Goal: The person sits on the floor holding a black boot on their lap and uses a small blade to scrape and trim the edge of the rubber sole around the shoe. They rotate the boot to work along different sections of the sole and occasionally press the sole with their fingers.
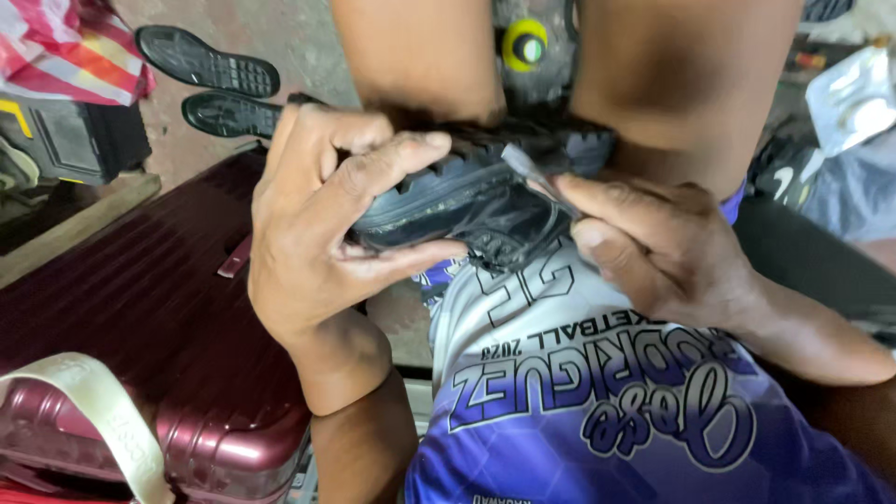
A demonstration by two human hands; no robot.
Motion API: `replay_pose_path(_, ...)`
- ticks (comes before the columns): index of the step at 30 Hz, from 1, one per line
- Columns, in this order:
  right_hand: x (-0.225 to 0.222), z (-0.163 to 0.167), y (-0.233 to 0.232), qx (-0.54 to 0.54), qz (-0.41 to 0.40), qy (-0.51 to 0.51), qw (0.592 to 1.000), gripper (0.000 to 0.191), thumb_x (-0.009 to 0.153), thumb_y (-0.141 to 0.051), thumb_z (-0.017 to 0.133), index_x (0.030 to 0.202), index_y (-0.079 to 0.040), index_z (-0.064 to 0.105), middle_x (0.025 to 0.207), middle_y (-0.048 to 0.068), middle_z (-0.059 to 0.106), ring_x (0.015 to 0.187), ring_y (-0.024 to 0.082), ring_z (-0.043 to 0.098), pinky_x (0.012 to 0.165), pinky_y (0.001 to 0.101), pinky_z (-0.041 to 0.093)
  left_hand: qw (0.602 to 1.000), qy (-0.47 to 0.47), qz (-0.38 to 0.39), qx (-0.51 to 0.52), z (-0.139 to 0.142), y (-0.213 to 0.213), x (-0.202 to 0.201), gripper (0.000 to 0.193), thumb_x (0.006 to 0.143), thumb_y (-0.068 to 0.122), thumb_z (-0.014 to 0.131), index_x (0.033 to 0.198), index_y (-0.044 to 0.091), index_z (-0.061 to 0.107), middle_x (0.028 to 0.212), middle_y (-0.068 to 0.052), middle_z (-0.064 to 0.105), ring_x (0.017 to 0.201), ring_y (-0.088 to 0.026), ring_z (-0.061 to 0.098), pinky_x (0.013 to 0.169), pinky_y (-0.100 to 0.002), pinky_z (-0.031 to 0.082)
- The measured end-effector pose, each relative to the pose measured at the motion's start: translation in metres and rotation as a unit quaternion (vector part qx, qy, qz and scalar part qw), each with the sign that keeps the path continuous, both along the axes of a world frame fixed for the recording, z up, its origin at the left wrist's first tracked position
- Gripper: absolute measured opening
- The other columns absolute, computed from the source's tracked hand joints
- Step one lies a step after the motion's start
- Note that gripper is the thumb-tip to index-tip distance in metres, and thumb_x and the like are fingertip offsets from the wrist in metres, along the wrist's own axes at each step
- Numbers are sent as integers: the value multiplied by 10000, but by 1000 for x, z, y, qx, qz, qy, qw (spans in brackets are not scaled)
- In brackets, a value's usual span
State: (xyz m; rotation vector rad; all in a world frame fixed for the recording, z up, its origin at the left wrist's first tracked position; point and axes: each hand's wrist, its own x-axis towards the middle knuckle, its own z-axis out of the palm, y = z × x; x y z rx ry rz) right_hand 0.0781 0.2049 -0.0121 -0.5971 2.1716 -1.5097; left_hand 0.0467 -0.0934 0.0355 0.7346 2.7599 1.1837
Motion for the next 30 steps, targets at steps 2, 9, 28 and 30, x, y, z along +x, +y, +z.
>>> replay_pose_path(2, 11, -1, 2, 69, -1, -44, 997, 447, 1020, -236, 571, 1425, -48, 566, 809, 81, 712, 641, 140, 702, 596, 308, 540, 1000, 3, -17, -6, -1, 4, 0, 660, 668, 351, 959, 1185, 28, 705, 1084, -152, 667, 973, -325, 617, 835, -385, 497)
replay_pose_path(9, 15, -12, 0, 83, 33, -142, 986, 512, 991, -212, 559, 1498, -159, 516, 669, 55, 644, 551, 124, 645, 583, 301, 549, 999, 10, -30, 1, -5, 8, 2, 594, 762, 313, 962, 1199, 20, 685, 1168, -115, 723, 1056, -287, 700, 915, -368, 521)
replay_pose_path(28, 15, -23, -29, -187, -30, -282, 941, 520, 1061, -82, 546, 1571, -116, 447, 761, -32, 623, 573, 9, 532, 532, 188, 478, 994, -63, 84, 34, -6, 9, 3, 610, 721, 318, 978, 1149, 9, 672, 1039, -134, 670, 930, -277, 679, 838, -346, 537)
replay_pose_path(30, 10, -24, -30, -218, -25, -276, 936, 519, 1080, -83, 533, 1588, -102, 431, 823, -24, 640, 617, 10, 556, 573, 186, 492, 998, -9, 62, -12, -1, 14, 0, 611, 739, 325, 990, 1153, 16, 664, 1091, -122, 701, 972, -292, 678, 862, -355, 522)
